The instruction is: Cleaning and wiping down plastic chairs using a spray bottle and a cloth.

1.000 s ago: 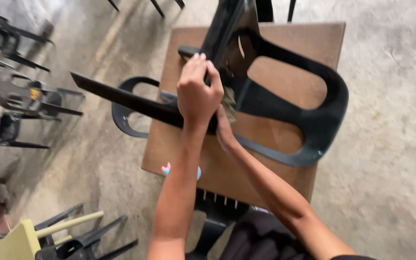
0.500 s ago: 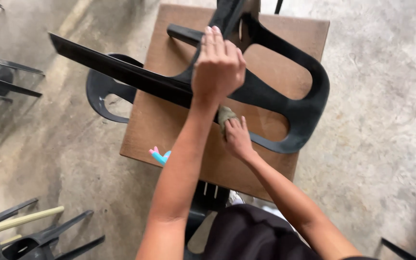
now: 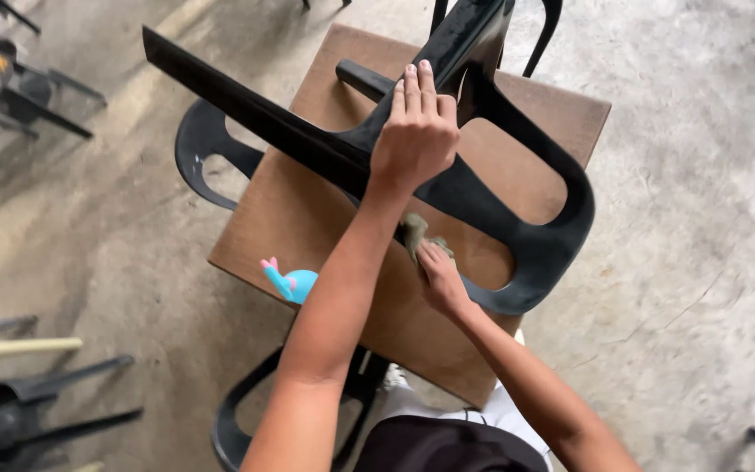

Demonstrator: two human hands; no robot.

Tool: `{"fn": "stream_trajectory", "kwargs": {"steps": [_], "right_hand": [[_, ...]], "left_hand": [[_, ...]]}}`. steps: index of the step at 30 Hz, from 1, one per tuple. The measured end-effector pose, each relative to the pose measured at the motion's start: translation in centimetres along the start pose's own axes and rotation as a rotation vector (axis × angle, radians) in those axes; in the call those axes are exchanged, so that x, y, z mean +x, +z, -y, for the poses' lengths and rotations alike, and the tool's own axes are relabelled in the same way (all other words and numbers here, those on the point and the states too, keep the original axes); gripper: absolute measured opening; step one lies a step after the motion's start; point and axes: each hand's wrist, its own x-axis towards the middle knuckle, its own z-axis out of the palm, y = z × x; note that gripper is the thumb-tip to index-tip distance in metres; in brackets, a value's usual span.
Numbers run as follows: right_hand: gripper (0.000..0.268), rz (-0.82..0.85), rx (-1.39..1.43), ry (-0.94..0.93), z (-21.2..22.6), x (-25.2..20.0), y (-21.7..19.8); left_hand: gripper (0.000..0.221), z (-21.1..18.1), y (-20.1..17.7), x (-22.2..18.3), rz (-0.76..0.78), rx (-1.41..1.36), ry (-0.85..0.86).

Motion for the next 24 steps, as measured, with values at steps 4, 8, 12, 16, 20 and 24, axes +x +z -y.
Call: {"fn": "stream_trajectory", "kwargs": {"steps": [4, 8, 12, 16, 20, 24], "right_hand": [[0.05, 0.143, -0.016, -0.084, -5.7, -6.4, -4.4], [0.047, 0.242, -0.119, -0.161, -11.1, -13.2, -8.2], [0.042, 0.297, -0.191, -0.217, -13.1, -13.7, -11.6], [0.049, 0.437, -0.232, -0.277, -16.4, -13.6, -13.8], [0.055, 0.666, -0.325, -0.402, -20.3, -11.6, -15.7], [0.043, 0.665, -0.425, -0.309, -20.0, -10.3, -17.6]], "left_hand": [[0.03, -1.1, 1.3, 0.2, 0.048, -0.006, -0.133], [0.031, -8.2, 0.1, -1.6, 0.168, -0.056, -0.439], [0.063, -18.4, 2.9, -7.6, 0.352, -0.443, -0.9], [0.039, -31.1, 9.4, -19.9, 0.492, -0.499, -0.855], [0.033, -32.4, 6.4, -20.0, 0.594, -0.627, -0.837], [0.035, -30.9, 4.5, -20.2, 0.576, -0.63, -0.942]]}}
